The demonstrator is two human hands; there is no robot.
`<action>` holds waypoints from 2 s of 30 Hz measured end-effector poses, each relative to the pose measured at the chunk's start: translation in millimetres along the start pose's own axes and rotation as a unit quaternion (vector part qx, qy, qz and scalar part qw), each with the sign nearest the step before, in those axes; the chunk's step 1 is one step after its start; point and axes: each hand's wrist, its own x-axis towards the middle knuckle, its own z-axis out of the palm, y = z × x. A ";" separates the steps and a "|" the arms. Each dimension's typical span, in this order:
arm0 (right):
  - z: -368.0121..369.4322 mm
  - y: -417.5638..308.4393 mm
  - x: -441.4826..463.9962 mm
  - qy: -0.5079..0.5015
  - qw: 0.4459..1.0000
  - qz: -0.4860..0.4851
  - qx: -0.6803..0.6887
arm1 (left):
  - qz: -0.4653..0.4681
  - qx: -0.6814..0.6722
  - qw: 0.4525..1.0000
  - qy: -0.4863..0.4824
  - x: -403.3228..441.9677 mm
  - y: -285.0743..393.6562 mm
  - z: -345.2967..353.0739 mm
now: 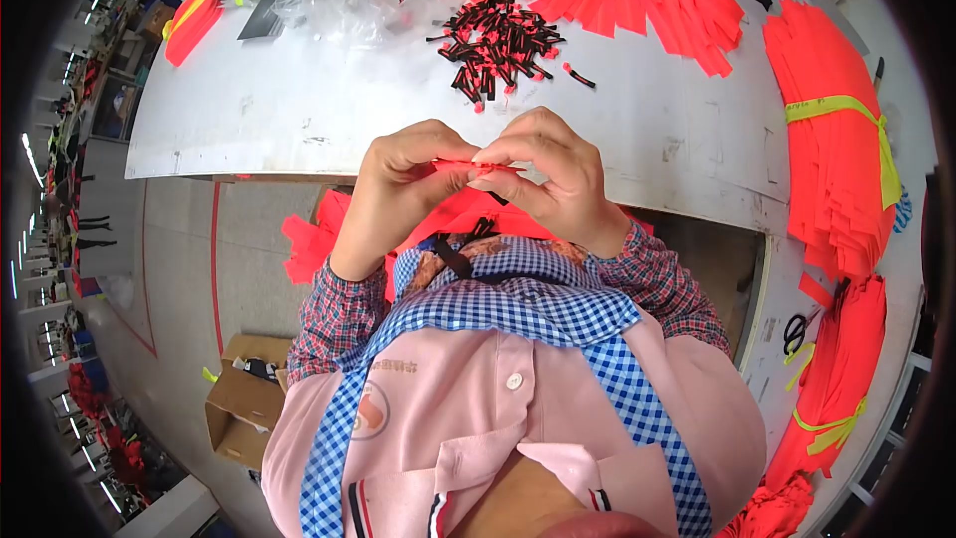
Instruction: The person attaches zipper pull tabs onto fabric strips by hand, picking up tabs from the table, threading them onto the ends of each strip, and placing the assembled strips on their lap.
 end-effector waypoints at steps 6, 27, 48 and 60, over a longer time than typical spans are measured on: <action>-0.7 -2.4 3.3 -0.010 1.000 -0.004 0.010 | -0.009 -0.003 1.000 0.004 -0.7 3.4 0.6; 0.0 6.9 2.3 -0.052 0.974 0.147 0.162 | -0.152 -0.061 0.986 0.016 -6.4 1.2 5.4; 10.5 4.6 -6.7 0.057 0.929 0.238 0.276 | -0.117 -0.093 0.988 -0.039 15.8 -7.9 0.5; -85.9 29.1 36.1 0.341 0.895 0.174 0.230 | -0.195 -0.099 0.963 -0.159 0.4 -39.9 -5.6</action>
